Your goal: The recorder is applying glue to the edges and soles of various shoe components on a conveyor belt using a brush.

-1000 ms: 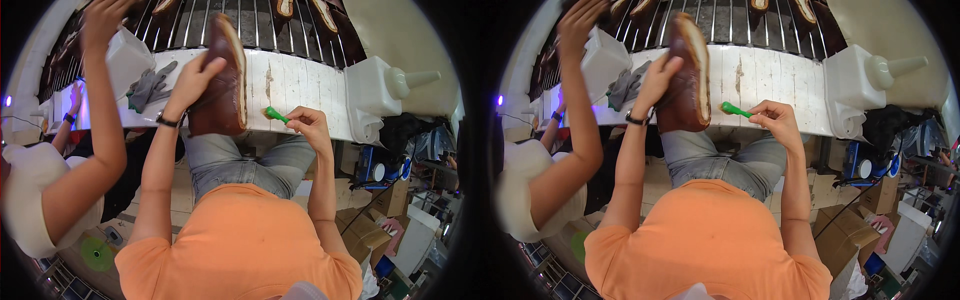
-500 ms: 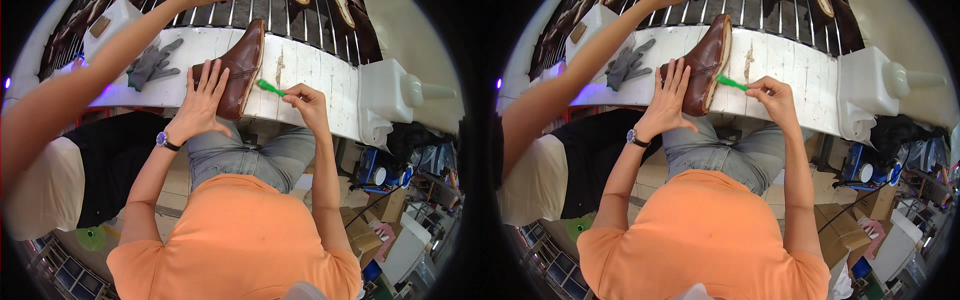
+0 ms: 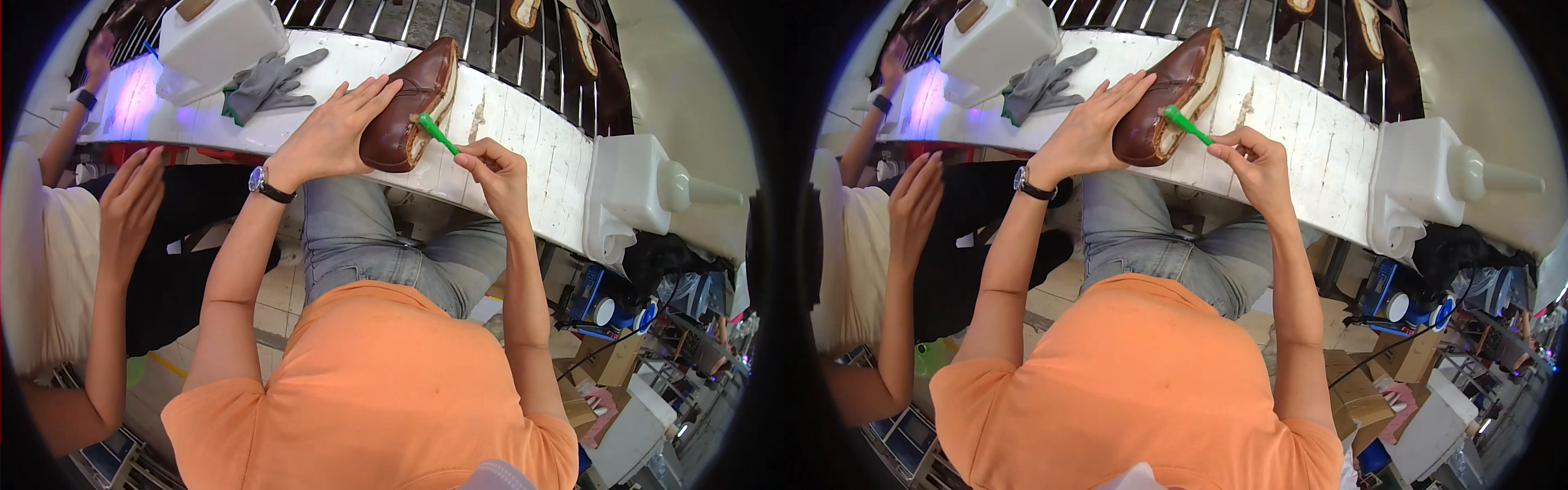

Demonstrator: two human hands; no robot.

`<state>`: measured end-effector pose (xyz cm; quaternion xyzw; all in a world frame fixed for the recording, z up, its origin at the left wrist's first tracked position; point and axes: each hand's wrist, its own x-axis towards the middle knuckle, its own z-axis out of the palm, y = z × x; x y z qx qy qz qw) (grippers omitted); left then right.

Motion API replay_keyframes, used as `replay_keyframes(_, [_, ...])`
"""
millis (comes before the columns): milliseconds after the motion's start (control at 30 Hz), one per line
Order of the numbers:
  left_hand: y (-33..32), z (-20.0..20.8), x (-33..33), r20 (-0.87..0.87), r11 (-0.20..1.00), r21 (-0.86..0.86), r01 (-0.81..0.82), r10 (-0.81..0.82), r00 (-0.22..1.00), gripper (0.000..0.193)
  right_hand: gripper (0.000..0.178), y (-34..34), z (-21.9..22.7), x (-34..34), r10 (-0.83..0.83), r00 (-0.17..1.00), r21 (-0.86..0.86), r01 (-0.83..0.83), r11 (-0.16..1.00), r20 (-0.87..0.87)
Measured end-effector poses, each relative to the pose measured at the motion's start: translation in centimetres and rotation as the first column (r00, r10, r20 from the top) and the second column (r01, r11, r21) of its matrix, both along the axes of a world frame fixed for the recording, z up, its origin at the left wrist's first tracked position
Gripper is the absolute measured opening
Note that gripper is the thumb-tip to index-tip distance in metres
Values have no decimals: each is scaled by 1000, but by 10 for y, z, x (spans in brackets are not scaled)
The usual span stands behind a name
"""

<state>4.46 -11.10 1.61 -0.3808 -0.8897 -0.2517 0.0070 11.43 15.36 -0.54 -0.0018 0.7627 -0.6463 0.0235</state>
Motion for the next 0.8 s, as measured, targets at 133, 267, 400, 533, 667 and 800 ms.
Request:
replay_keyframes(133, [-3, 1, -4, 11, 1000, 12, 16, -16, 1000, 100, 9, 0, 18, -8, 110, 992, 60, -106, 993, -61])
replay_keyframes(267, [-5, 5, -6, 33, 1000, 24, 11, -12, 999, 99, 12, 6, 42, -28, 268, 958, 225, -239, 945, -107])
replay_keyframes(400, [-7, 8, -10, 45, 999, 36, 13, -14, 999, 99, 11, 12, 71, -50, 439, 898, 404, -393, 826, -24])
replay_keyframes(533, [-14, 13, -19, 204, 986, 167, 9, -44, 978, 94, 12, 32, 100, -64, 503, 864, 643, -384, 662, -2])
replay_keyframes(667, [-23, 15, -30, 465, 885, 432, -176, -51, 884, 76, 8, 74, 109, -45, 247, 961, 101, -235, 967, -126])
replay_keyframes(800, [-17, 4, -23, 741, 430, 657, -619, -218, 635, 54, 10, 101, 76, -2, 23, 982, -203, -62, 977, -190])
